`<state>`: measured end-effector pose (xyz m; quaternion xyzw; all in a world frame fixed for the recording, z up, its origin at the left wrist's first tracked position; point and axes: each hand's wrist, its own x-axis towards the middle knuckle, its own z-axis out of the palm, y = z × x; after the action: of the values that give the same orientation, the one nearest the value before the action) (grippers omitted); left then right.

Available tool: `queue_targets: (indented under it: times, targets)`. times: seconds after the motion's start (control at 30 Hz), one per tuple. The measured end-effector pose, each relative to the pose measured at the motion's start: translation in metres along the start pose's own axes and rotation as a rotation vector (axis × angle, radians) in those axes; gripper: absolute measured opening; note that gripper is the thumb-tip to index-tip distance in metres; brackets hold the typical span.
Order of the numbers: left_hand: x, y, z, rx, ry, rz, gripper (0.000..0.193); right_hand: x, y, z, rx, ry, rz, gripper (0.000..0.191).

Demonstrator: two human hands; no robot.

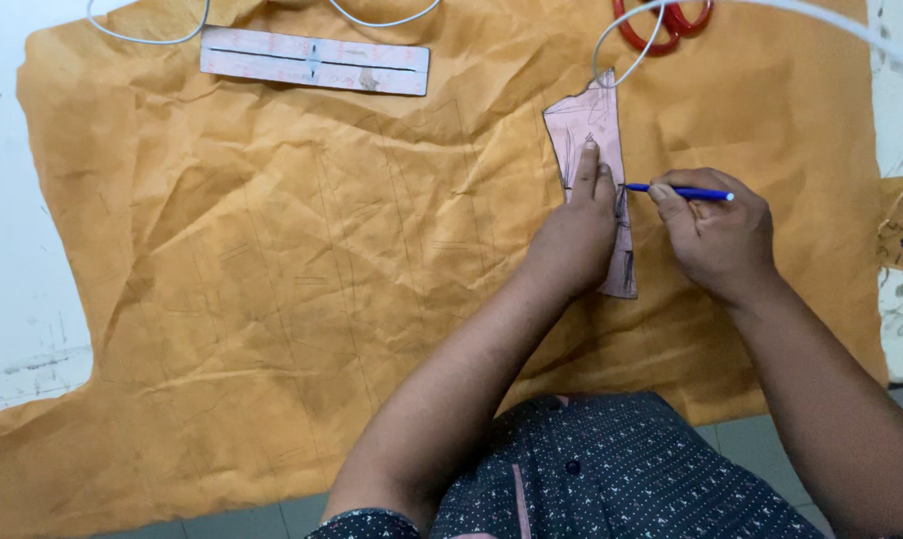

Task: The person holds a pink paper pattern piece on a large sheet of orange pattern paper and traces around its edges with a pen, repositioning and flipping the pattern piece as they work. They briefly pick up and set down a pair of scissors and use a ruler strip as a guide while tracing.

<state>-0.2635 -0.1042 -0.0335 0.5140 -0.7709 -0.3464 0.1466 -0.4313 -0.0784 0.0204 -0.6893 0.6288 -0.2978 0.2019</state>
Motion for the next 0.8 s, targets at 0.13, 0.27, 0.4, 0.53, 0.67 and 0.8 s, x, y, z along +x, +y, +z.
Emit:
queue_targets:
  times: [0.13, 0.27, 0.4, 0.53, 0.67, 0.8]
  targets:
    - [0.001, 0.0, 0.0, -0.012, 0.04, 0.023, 0.061, 0.002, 0.001, 0.008, 0.088, 0.024, -0.017, 0.02]
    - [-0.002, 0.002, 0.0, -0.022, -0.004, -0.017, 0.062, -0.002, 0.004, 0.002, 0.001, 0.014, -0.029, 0.017]
    - [-0.002, 0.003, -0.001, -0.031, -0.03, -0.027, 0.063, -0.018, 0.001, -0.002, 0.011, 0.021, -0.017, 0.014]
    - [-0.001, 0.001, 0.001, -0.041, -0.01, 0.004, 0.067, -0.052, -0.006, -0.013, 0.032, -0.058, 0.115, 0.014]
    - [0.002, 0.0, 0.001, -0.026, -0.041, -0.026, 0.067, -0.066, -0.008, -0.014, 0.011, -0.042, 0.022, 0.014]
    - [0.0, 0.0, -0.001, -0.047, -0.051, -0.046, 0.069, -0.063, -0.009, -0.01, 0.084, -0.055, 0.032, 0.015]
